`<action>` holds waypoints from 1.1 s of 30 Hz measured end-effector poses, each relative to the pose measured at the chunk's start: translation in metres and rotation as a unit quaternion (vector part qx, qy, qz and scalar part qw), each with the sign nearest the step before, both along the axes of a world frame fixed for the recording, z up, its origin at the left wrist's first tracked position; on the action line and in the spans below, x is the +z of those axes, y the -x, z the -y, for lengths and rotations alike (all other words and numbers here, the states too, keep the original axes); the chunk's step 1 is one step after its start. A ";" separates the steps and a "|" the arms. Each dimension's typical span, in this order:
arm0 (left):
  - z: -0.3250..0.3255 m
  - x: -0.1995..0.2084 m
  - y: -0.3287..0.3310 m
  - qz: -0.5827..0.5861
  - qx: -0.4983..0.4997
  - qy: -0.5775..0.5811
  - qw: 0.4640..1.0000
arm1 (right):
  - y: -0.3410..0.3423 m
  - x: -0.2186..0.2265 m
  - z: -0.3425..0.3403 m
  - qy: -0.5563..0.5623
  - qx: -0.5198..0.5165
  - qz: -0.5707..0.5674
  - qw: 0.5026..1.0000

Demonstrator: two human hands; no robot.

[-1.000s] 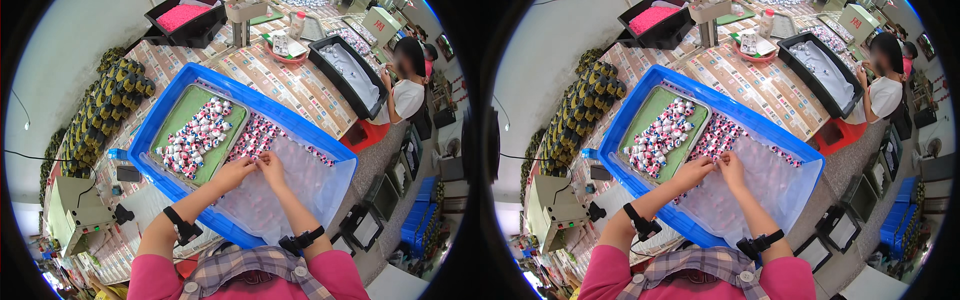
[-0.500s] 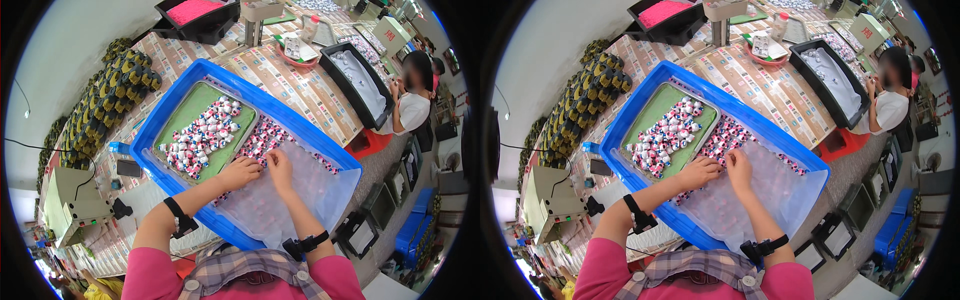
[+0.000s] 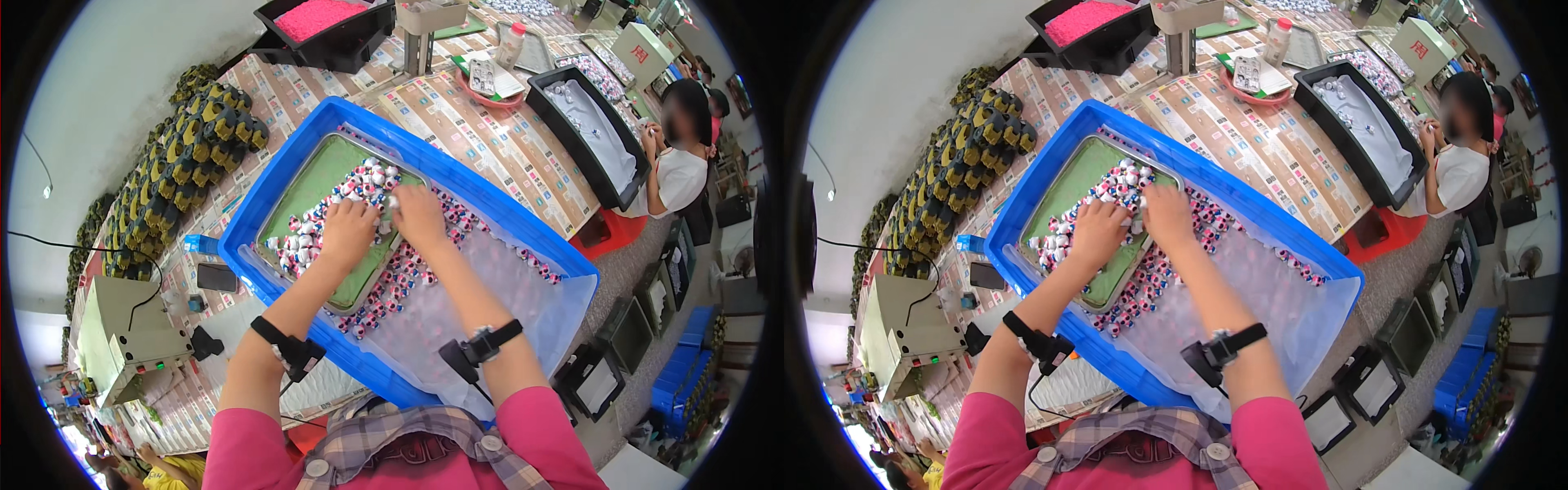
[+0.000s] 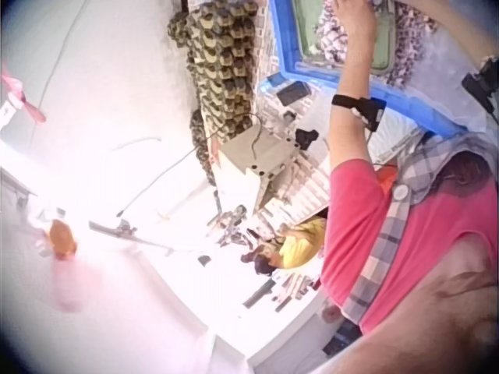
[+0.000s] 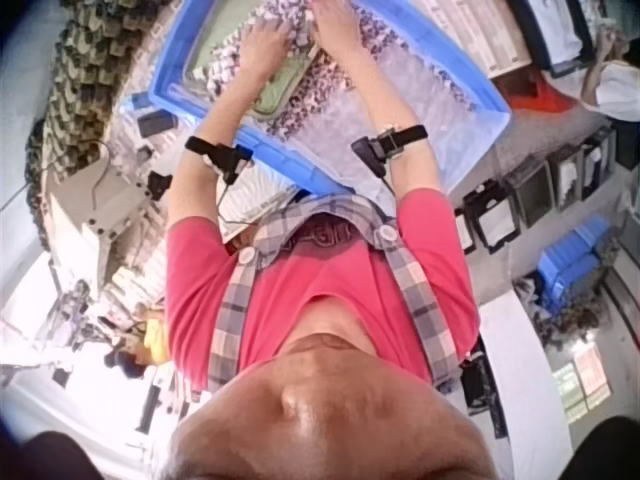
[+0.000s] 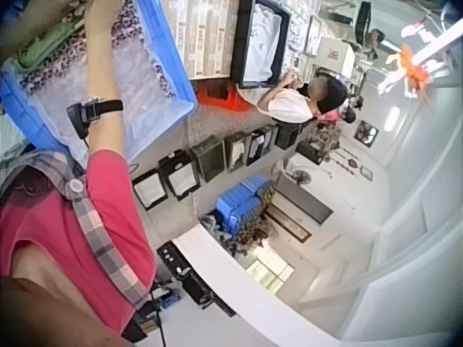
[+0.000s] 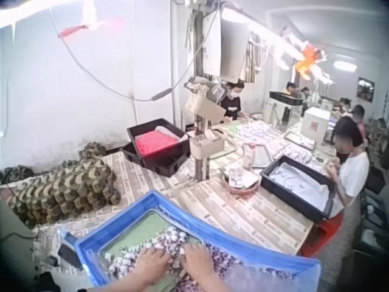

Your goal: Assemble small plastic toy parts and organize them into rows and trays.

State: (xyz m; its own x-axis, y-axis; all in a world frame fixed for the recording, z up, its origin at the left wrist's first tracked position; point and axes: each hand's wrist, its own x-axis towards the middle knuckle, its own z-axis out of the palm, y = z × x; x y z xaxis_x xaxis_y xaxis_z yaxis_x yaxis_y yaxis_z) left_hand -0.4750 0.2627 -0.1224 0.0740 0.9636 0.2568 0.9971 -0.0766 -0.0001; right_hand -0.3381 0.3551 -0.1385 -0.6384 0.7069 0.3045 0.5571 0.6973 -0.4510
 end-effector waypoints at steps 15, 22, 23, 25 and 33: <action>0.084 -0.010 -0.071 0.834 0.185 0.327 0.405 | -0.108 -0.049 0.117 0.498 -0.122 -0.175 0.840; 0.084 -0.017 -0.093 0.471 0.029 0.251 0.845 | -0.104 -0.054 0.127 0.443 -0.184 -0.217 0.850; 0.084 -0.019 -0.094 0.472 0.020 0.224 0.853 | -0.103 -0.051 0.128 0.420 -0.184 -0.200 0.866; 0.083 -0.032 -0.093 0.450 0.008 0.205 0.869 | -0.101 -0.046 0.128 0.396 -0.181 -0.182 0.882; 0.081 -0.028 -0.087 0.316 -0.011 0.144 0.938 | -0.088 0.005 0.101 0.245 -0.128 -0.111 0.955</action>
State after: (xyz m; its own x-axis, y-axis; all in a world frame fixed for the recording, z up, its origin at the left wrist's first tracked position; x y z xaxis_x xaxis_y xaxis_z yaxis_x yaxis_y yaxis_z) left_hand -0.3877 0.1821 -0.1501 0.0151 0.9998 -0.0139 0.7886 -0.0033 0.6149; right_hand -0.2499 0.2544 -0.1331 -0.3837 0.9234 0.0050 0.5331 0.2260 -0.8153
